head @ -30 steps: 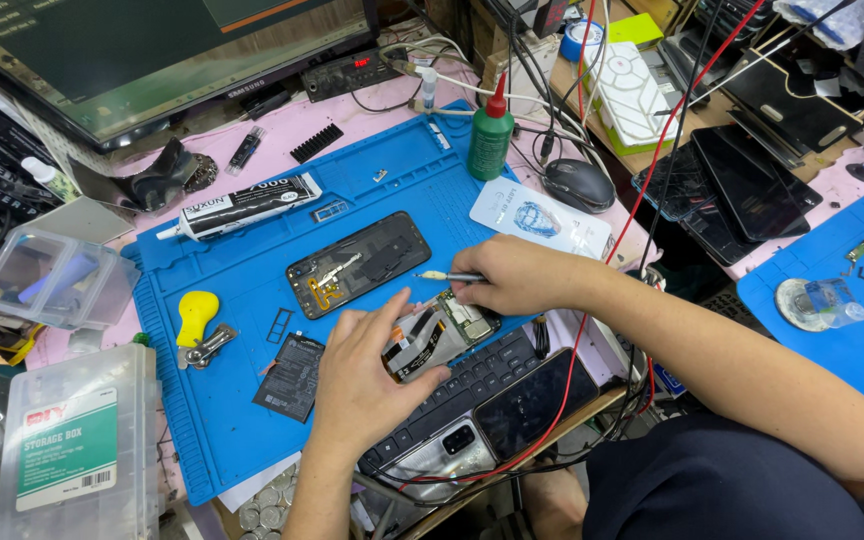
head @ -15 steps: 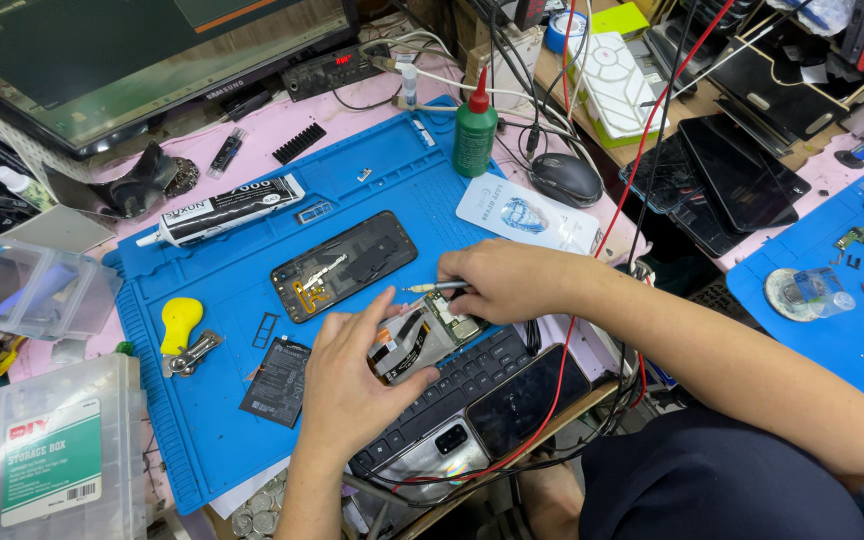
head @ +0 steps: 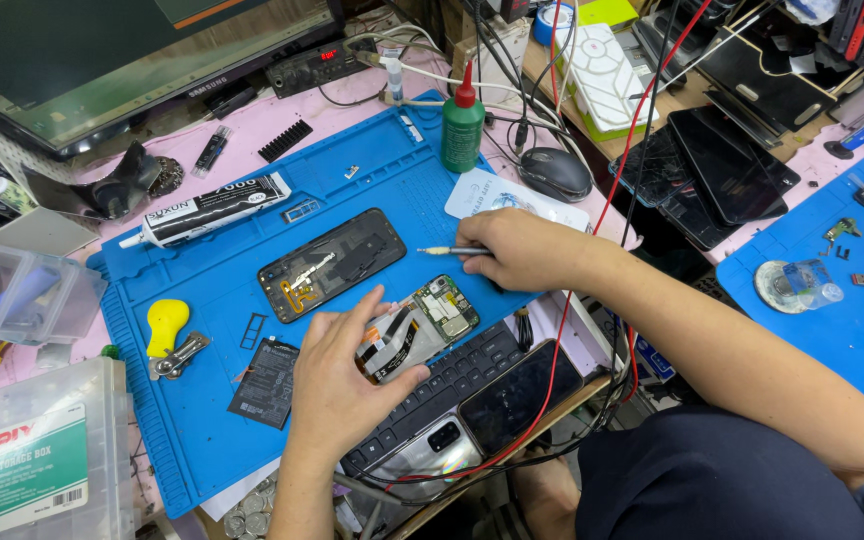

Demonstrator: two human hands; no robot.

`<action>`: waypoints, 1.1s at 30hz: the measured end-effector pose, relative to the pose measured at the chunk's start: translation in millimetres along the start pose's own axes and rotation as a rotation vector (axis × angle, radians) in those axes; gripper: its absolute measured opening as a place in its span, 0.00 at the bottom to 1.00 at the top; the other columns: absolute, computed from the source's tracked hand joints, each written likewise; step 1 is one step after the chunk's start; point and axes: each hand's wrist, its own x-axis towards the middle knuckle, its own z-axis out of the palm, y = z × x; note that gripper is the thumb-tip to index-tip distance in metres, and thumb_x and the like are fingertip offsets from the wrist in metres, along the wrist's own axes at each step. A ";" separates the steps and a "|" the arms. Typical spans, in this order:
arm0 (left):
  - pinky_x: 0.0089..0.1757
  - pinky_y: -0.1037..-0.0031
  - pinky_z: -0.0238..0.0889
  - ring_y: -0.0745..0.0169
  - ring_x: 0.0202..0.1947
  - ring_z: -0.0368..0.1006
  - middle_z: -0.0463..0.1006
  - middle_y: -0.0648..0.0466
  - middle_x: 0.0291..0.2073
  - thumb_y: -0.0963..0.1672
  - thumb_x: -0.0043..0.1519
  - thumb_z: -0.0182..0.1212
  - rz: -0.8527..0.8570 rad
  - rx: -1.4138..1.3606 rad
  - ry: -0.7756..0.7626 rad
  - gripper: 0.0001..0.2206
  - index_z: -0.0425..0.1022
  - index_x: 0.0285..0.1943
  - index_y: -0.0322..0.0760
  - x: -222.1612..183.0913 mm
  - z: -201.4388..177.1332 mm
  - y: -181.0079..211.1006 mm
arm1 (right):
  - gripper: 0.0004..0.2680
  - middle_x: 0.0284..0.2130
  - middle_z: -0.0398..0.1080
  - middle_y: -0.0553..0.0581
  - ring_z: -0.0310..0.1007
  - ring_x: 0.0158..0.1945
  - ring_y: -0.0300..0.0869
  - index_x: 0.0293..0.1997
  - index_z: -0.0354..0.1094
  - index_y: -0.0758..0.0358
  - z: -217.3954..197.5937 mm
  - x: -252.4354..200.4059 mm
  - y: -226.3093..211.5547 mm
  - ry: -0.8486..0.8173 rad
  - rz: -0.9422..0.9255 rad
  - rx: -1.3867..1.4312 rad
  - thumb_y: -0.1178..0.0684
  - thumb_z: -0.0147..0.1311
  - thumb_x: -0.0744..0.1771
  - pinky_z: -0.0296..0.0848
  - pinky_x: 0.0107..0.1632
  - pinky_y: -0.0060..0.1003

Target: The person uses multimeter probes to test components on a mobile phone motherboard, then handles a phone battery and the internal chassis assembly.

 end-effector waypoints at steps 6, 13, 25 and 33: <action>0.48 0.65 0.66 0.56 0.47 0.71 0.82 0.57 0.50 0.50 0.38 0.80 -0.040 -0.009 -0.020 0.42 0.72 0.65 0.36 0.5 0.1 0.8 | 0.08 0.35 0.76 0.65 0.76 0.42 0.58 0.42 0.72 0.67 -7.2 -4.8 -4.5 0.038 0.058 -0.025 0.55 0.59 0.63 0.72 0.47 0.49; 0.48 0.65 0.66 0.55 0.47 0.71 0.82 0.54 0.48 0.49 0.37 0.81 -0.003 -0.037 0.015 0.42 0.71 0.66 0.36 -1.5 1.1 -0.9 | 0.08 0.31 0.77 0.64 0.77 0.38 0.59 0.40 0.74 0.63 -14.6 -17.2 -20.5 -0.006 0.252 -0.219 0.52 0.61 0.63 0.73 0.43 0.52; 0.46 0.65 0.70 0.49 0.49 0.70 0.79 0.49 0.51 0.45 0.35 0.82 0.150 -0.048 0.135 0.42 0.72 0.65 0.36 -6.4 4.9 -3.4 | 0.10 0.34 0.76 0.62 0.77 0.39 0.58 0.38 0.73 0.64 -9.6 -17.2 -22.4 0.011 0.205 -0.260 0.50 0.64 0.61 0.74 0.44 0.50; 0.48 0.63 0.69 0.48 0.50 0.71 0.78 0.49 0.51 0.44 0.36 0.82 0.209 -0.045 0.232 0.43 0.71 0.65 0.35 -10.6 7.1 -5.2 | 0.07 0.33 0.77 0.60 0.77 0.38 0.53 0.39 0.75 0.62 -19.7 -22.1 -31.1 0.089 0.104 -0.167 0.53 0.62 0.61 0.74 0.42 0.45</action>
